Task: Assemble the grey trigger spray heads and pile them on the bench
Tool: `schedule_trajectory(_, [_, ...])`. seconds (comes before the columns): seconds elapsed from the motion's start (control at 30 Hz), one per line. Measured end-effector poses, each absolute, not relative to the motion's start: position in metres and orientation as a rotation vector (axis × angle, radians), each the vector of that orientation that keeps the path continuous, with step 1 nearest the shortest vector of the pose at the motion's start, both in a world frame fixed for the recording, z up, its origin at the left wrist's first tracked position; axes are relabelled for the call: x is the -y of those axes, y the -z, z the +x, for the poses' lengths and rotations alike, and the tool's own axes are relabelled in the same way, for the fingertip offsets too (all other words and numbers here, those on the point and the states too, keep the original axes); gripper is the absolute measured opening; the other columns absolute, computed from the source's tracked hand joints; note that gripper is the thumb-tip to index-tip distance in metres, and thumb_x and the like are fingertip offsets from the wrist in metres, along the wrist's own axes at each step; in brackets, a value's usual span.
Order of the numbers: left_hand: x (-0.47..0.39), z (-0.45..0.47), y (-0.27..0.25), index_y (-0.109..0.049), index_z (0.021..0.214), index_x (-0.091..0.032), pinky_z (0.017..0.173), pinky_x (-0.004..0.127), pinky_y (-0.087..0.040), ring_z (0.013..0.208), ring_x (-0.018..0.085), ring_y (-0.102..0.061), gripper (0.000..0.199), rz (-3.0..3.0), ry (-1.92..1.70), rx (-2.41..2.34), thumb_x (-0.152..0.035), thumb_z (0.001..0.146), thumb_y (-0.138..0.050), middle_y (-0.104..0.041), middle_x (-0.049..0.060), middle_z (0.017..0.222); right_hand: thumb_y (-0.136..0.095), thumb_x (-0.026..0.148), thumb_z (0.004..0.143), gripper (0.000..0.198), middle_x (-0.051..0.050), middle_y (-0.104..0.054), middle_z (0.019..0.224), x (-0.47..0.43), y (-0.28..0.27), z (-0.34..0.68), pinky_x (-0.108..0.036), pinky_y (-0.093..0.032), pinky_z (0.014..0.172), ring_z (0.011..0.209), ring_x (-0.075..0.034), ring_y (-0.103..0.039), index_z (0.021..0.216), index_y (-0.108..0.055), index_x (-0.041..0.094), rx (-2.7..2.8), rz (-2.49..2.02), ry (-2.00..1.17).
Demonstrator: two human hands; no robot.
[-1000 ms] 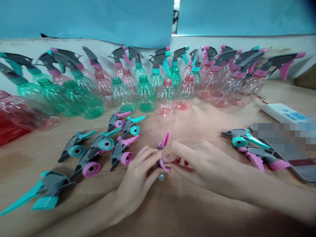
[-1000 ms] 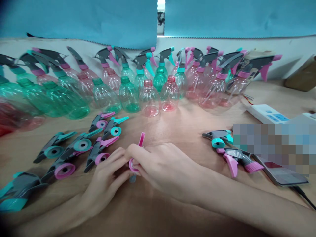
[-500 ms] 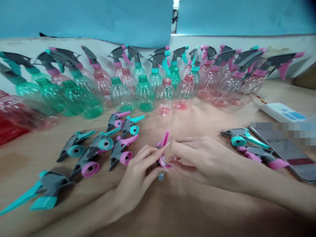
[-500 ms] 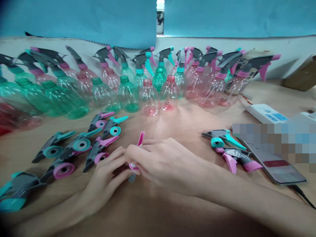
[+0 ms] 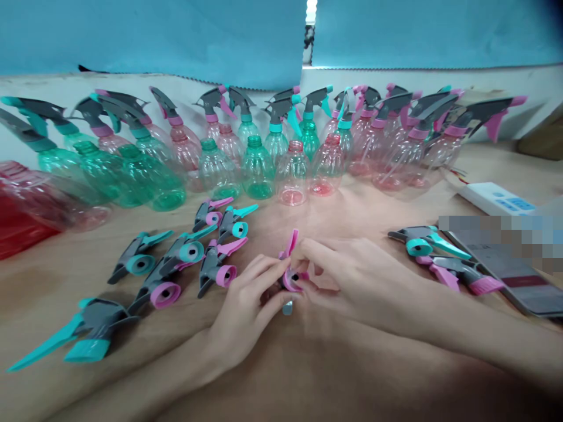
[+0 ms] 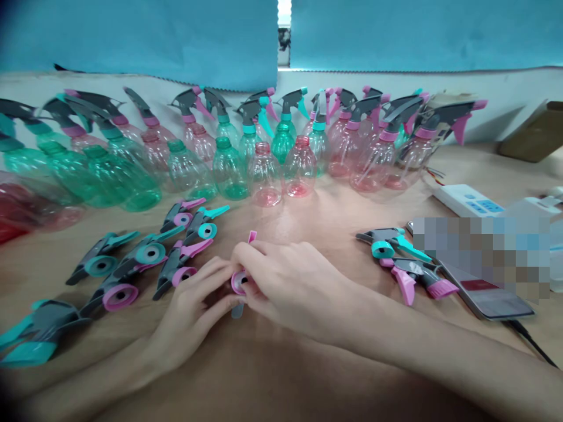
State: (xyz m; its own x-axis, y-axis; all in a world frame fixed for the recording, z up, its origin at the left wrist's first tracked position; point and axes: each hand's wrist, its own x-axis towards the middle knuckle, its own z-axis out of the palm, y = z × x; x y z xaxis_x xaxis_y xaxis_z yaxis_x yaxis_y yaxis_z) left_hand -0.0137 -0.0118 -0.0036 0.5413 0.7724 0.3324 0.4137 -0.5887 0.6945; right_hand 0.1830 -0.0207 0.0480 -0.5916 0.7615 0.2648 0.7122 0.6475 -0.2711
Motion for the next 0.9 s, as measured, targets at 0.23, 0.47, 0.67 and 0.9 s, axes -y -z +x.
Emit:
schedule_trajectory(0.23, [0.023, -0.014, -0.006, -0.058, 0.104, -0.016, 0.070, 0.029, -0.047, 0.083, 0.018, -0.054, 0.021, 2.453, -0.992, -0.933, -0.018, 0.083, -0.061, -0.060, 0.004, 0.087, -0.050, 0.027, 0.089, 0.011, 0.000, -0.064, 0.082, 0.034, -0.059, 0.188, -0.024, -0.035, 0.054, 0.066, -0.014, -0.057, 0.095, -0.054, 0.020, 2.516, -1.149, -0.299])
schedule_trajectory(0.47, [0.019, -0.051, -0.044, -0.054, 0.107, -0.025, 0.061, 0.030, -0.044, 0.070, 0.017, -0.053, 0.030, 2.535, -1.168, -1.391, -0.031, 0.080, -0.064, -0.059, 0.002, 0.092, -0.055, 0.032, 0.088, 0.018, 0.003, -0.066, 0.099, 0.047, -0.074, 0.190, -0.025, -0.045, 0.066, 0.079, -0.012, -0.062, 0.105, -0.054, 0.027, 2.338, -1.070, -0.320])
schedule_trajectory(0.67, [-0.012, -0.088, -0.066, -0.052, 0.113, -0.019, 0.089, 0.039, -0.038, 0.105, 0.025, -0.048, 0.023, 2.687, -0.823, -1.648, -0.025, 0.092, -0.046, -0.058, 0.003, 0.104, -0.054, 0.038, 0.087, 0.022, 0.000, -0.066, 0.099, 0.045, -0.058, 0.193, -0.028, -0.047, 0.063, 0.082, -0.016, -0.064, 0.105, -0.055, 0.025, 2.441, -1.190, -0.280])
schedule_trajectory(0.9, [-0.034, -0.084, -0.052, -0.055, 0.115, -0.020, 0.092, 0.044, -0.034, 0.100, 0.027, -0.055, 0.033, 2.800, -0.658, -1.637, -0.035, 0.086, -0.053, -0.065, 0.007, 0.105, -0.049, 0.035, 0.089, 0.021, -0.003, -0.066, 0.105, 0.050, -0.057, 0.195, -0.036, -0.049, 0.071, 0.087, -0.020, -0.064, 0.106, -0.054, 0.023, 2.476, -1.284, -0.194])
